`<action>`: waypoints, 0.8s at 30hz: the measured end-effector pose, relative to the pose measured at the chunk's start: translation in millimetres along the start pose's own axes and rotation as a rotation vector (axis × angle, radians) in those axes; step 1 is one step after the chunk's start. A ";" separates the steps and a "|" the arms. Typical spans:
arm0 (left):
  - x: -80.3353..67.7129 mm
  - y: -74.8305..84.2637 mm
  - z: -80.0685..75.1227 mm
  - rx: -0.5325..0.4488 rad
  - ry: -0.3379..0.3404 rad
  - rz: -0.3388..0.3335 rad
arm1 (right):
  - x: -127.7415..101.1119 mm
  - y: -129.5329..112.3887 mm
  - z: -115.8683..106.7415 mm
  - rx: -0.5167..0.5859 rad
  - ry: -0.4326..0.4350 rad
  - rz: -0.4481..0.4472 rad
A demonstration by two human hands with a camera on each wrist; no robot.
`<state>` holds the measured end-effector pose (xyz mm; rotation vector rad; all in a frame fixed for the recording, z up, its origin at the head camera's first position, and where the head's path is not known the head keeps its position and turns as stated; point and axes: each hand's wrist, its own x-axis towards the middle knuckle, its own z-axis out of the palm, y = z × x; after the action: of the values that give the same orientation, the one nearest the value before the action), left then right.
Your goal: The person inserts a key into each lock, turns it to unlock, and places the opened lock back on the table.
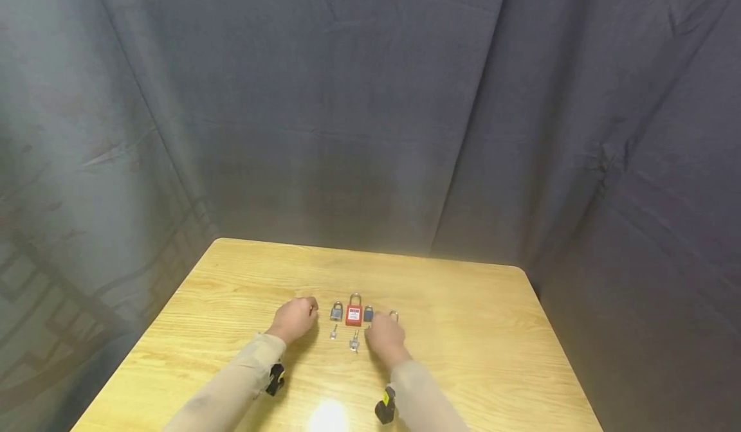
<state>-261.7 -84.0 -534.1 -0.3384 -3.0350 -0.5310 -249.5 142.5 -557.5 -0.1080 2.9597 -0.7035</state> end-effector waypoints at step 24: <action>1.3 0.9 -0.4 0.018 0.003 -0.006 | 1.2 6.8 8.8 0.190 -0.120 -0.093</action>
<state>-262.8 -83.0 -533.4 -0.3283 -3.0370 -0.5032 -250.0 144.6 -568.5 -0.2641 2.7728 -0.9504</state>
